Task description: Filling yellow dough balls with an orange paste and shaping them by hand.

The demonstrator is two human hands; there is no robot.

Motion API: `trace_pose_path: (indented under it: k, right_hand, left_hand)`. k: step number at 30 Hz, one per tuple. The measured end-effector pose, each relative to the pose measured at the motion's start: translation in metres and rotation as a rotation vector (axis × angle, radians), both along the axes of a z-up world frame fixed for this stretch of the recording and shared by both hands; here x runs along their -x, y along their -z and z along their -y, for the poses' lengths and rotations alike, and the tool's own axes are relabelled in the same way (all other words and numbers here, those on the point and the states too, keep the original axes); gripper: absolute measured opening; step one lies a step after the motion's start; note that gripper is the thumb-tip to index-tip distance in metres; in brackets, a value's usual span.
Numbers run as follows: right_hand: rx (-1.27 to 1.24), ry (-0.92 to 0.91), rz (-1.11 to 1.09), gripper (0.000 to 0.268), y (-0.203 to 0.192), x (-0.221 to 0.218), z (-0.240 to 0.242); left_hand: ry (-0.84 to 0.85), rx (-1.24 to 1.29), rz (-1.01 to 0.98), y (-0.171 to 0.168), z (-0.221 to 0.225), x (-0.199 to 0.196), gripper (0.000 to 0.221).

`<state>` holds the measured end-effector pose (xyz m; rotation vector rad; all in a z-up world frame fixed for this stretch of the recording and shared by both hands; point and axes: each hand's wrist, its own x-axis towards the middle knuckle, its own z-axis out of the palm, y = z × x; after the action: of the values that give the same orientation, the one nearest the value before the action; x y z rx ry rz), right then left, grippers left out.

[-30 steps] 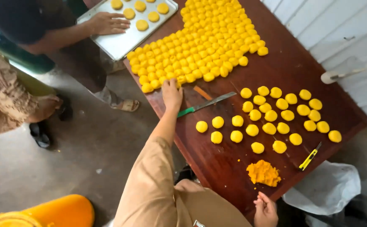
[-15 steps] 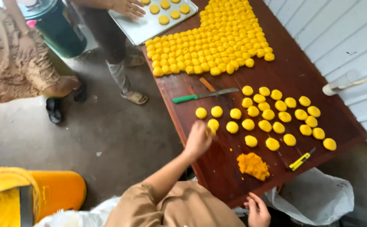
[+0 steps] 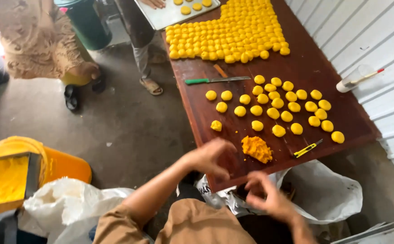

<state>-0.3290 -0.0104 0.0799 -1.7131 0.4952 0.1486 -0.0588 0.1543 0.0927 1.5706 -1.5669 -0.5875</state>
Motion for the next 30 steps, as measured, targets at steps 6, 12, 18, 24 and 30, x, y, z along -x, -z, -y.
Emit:
trace_pose_path:
  k: [6, 12, 18, 24, 30]
  right_hand:
    - [0.435, 0.078, 0.198, 0.042, -0.030, -0.021, 0.044]
    - [0.703, 0.108, 0.206, 0.052, 0.014, -0.020, 0.052]
    - [0.399, 0.146, -0.056, 0.039, 0.064, 0.025, 0.011]
    - [-0.188, 0.465, -0.082, 0.034, 0.224, 0.084, -0.002]
    - [-0.103, 0.586, -0.137, 0.036, 0.288, 0.082, 0.002]
  left_hand:
    - [-0.071, -0.121, 0.187, -0.035, -0.010, 0.012, 0.049]
    - [-0.294, 0.048, 0.292, -0.002, 0.000, -0.005, 0.051]
    - [-0.158, -0.010, -0.020, 0.053, -0.006, 0.050, 0.049]
    - [-0.285, -0.143, 0.007, 0.082, -0.015, 0.054, 0.044]
    - [-0.493, 0.031, 0.383, 0.115, 0.032, -0.016, 0.069]
